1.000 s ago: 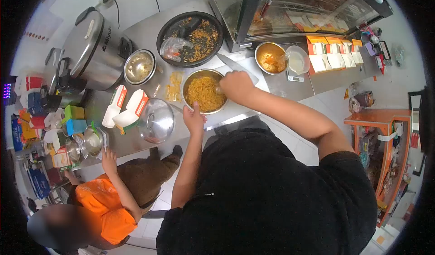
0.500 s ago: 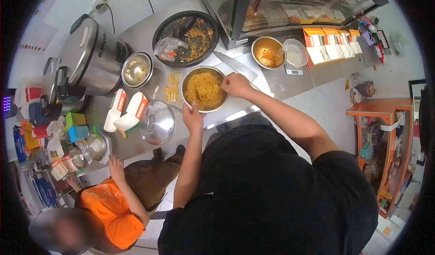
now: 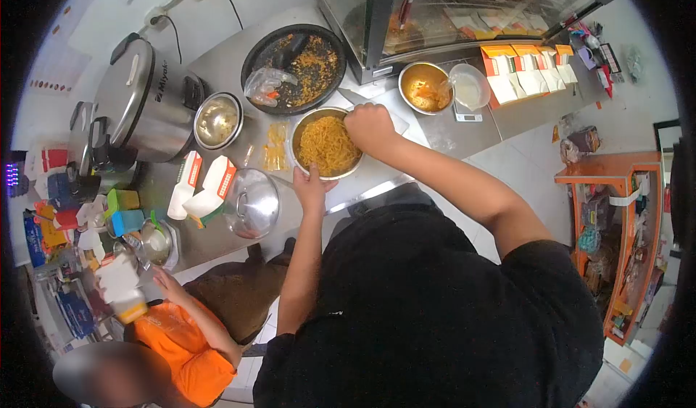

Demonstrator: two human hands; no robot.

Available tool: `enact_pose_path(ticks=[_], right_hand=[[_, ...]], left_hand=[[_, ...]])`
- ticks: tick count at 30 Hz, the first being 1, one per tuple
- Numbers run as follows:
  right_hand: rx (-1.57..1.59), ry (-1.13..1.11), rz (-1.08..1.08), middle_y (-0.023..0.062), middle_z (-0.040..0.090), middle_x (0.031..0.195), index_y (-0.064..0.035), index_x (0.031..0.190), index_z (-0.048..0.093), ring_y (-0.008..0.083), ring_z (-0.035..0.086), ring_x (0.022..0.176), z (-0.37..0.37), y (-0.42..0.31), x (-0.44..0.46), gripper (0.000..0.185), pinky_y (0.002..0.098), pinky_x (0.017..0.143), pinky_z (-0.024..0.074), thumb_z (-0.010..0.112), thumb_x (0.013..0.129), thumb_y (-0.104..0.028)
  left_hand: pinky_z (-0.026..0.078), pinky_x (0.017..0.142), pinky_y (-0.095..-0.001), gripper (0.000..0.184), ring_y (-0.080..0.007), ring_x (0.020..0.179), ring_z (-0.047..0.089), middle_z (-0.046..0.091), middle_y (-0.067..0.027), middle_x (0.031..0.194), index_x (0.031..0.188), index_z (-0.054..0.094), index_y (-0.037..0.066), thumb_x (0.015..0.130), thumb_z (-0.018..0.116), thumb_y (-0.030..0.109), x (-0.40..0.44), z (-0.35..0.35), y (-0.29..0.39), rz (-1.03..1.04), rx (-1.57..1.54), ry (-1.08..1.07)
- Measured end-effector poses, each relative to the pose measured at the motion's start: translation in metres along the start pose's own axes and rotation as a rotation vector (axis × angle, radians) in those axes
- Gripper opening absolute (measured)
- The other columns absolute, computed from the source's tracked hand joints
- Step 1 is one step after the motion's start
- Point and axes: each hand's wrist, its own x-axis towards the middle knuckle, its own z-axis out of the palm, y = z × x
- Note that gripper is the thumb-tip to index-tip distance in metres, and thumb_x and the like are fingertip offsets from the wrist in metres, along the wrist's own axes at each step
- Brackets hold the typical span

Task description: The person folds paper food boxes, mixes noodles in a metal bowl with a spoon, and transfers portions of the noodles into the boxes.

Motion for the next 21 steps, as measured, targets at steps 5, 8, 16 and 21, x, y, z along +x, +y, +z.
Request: enact_pose_path(ticks=[5,8,16,21], right_hand=[[0.321,-0.221,0.205,0.0224,0.074,0.080,-0.0051,0.080,0.078,0.0354,0.075,0.076,0.036,0.001,0.009,0.024,0.0444,0.069,0.0604,0.070,0.080,-0.027],[0.553,-0.243,0.315,0.0199,0.075,0.085,-0.0070,0.082,0.078,0.0382,0.074,0.078,0.068,0.003,0.006,0.028,0.0453,0.075,0.0603,0.069,0.079,-0.034],[0.893,-0.161,0.385,0.0084,0.076,0.081,-0.0109,0.083,0.077,0.0252,0.073,0.075,0.068,0.027,-0.011,0.020,0.0386,0.072,0.0565,0.072,0.080,-0.030],[1.002,-0.108,0.367,0.0089,0.076,0.083,-0.0115,0.083,0.078,0.0279,0.074,0.080,0.054,0.032,-0.016,0.020,0.0407,0.076,0.0574,0.073,0.081,-0.030]], left_hand=[[0.066,0.055,-0.0350,0.014,-0.0248,0.069,0.073,0.066,-0.0154,0.097,0.115,0.046,0.002,0.107,0.052,0.013,-0.004,0.005,0.007,0.055,0.056,-0.072],[0.065,0.053,-0.0334,0.011,-0.0235,0.065,0.072,0.067,-0.0163,0.097,0.112,0.047,0.003,0.107,0.052,0.011,-0.003,0.003,-0.002,0.108,0.102,-0.058],[0.052,0.049,-0.0266,0.006,-0.0152,0.064,0.067,0.068,-0.0082,0.094,0.111,0.049,0.008,0.107,0.051,0.012,0.004,-0.013,-0.016,0.091,0.051,-0.002],[0.039,0.046,-0.0241,0.004,-0.0098,0.061,0.058,0.065,-0.0048,0.089,0.111,0.049,0.011,0.108,0.050,0.013,-0.009,-0.014,-0.004,0.031,-0.141,0.049]])
